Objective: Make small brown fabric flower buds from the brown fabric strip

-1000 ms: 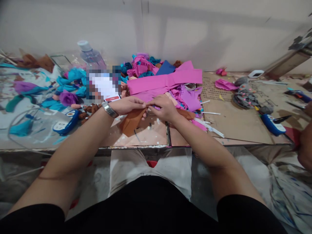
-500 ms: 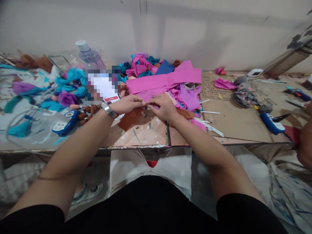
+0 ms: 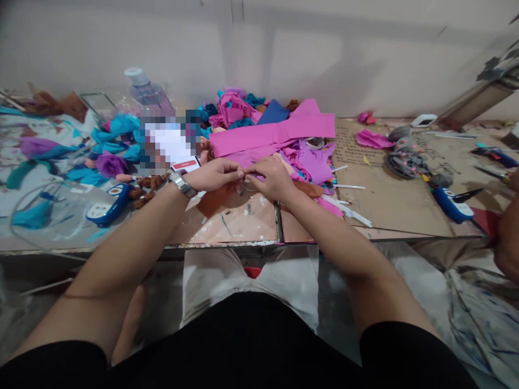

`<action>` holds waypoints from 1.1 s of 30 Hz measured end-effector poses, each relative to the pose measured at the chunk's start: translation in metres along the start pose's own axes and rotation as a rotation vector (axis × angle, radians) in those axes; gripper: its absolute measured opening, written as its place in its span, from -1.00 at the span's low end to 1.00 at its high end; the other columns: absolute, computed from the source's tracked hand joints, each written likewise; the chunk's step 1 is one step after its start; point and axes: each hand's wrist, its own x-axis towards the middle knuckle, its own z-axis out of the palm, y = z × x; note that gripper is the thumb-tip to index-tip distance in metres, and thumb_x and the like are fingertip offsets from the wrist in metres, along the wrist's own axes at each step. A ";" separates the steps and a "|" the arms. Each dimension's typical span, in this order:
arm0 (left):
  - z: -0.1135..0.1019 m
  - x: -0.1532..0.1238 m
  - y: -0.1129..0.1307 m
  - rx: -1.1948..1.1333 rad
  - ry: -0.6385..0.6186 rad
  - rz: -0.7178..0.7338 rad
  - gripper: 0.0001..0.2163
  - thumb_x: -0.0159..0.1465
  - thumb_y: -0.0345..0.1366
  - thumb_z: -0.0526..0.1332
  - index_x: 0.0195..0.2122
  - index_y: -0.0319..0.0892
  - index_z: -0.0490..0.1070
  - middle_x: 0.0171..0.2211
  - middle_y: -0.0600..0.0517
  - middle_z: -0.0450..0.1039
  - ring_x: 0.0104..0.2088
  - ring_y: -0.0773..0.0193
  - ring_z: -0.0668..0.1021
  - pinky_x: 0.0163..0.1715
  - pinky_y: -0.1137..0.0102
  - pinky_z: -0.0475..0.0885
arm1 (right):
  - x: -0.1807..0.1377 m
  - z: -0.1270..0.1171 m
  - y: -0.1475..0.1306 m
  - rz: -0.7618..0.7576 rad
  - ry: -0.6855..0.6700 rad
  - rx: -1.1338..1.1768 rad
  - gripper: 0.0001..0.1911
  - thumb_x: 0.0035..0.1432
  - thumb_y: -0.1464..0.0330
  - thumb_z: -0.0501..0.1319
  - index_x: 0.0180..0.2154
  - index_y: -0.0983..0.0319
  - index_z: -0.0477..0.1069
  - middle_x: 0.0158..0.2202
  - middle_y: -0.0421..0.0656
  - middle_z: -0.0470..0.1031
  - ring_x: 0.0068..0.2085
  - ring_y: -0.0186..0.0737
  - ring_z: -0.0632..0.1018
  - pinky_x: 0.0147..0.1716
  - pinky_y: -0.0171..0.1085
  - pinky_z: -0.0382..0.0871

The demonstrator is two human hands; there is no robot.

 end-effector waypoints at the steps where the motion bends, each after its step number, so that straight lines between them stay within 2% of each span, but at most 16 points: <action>1: 0.000 0.000 0.001 0.038 0.011 0.008 -0.62 0.50 0.03 0.17 -0.31 -0.16 0.49 -0.38 -0.03 0.64 -0.36 0.25 0.63 -0.25 0.35 0.51 | 0.000 0.000 0.000 0.000 0.002 -0.003 -0.74 0.42 0.13 0.31 -0.13 0.11 0.71 -0.23 -0.11 0.75 -0.17 -0.04 0.64 -0.05 -0.03 0.36; 6: 0.002 0.000 0.003 0.287 0.141 0.052 -0.64 0.50 -0.01 0.15 -0.31 -0.16 0.50 -0.41 0.02 0.61 -0.38 0.24 0.58 -0.28 0.36 0.40 | 0.000 0.000 0.001 0.035 -0.007 -0.022 -0.72 0.43 0.11 0.29 -0.13 0.12 0.69 -0.20 -0.10 0.75 -0.14 -0.01 0.63 -0.01 -0.01 0.35; 11: 0.005 0.001 0.005 0.488 0.242 0.068 -0.71 0.49 -0.10 0.18 -0.19 -0.16 0.61 -0.35 0.00 0.64 -0.34 0.22 0.56 -0.28 0.35 0.33 | 0.001 -0.002 0.001 0.042 -0.011 -0.029 -0.76 0.42 0.14 0.32 -0.14 0.13 0.68 -0.19 -0.09 0.75 -0.13 0.00 0.64 -0.02 -0.02 0.36; 21: 0.007 0.003 0.000 0.714 0.229 0.109 -0.73 0.51 -0.15 0.17 -0.11 -0.11 0.65 -0.30 -0.04 0.64 -0.30 0.16 0.58 -0.25 0.31 0.33 | 0.005 -0.004 0.001 -0.022 -0.026 0.039 -0.88 0.34 0.29 0.32 -0.22 0.14 0.65 -0.09 -0.06 0.71 -0.03 0.03 0.65 0.03 0.02 0.47; 26: 0.007 0.002 0.000 0.737 0.215 0.129 -0.71 0.52 -0.15 0.14 -0.06 -0.11 0.65 -0.24 -0.07 0.66 -0.25 0.12 0.60 -0.21 0.29 0.36 | 0.005 -0.005 0.001 -0.040 -0.023 0.045 -0.90 0.33 0.31 0.33 -0.23 0.13 0.64 -0.09 -0.06 0.69 -0.04 0.04 0.64 0.03 0.05 0.48; 33: 0.008 0.003 0.000 0.702 0.230 0.147 -0.74 0.50 -0.17 0.16 -0.10 -0.11 0.64 -0.29 -0.05 0.63 -0.25 0.13 0.61 -0.20 0.29 0.38 | 0.006 -0.006 0.001 -0.043 -0.033 0.065 -0.92 0.33 0.34 0.31 -0.23 0.15 0.60 -0.10 -0.04 0.67 -0.03 0.05 0.62 0.03 0.05 0.46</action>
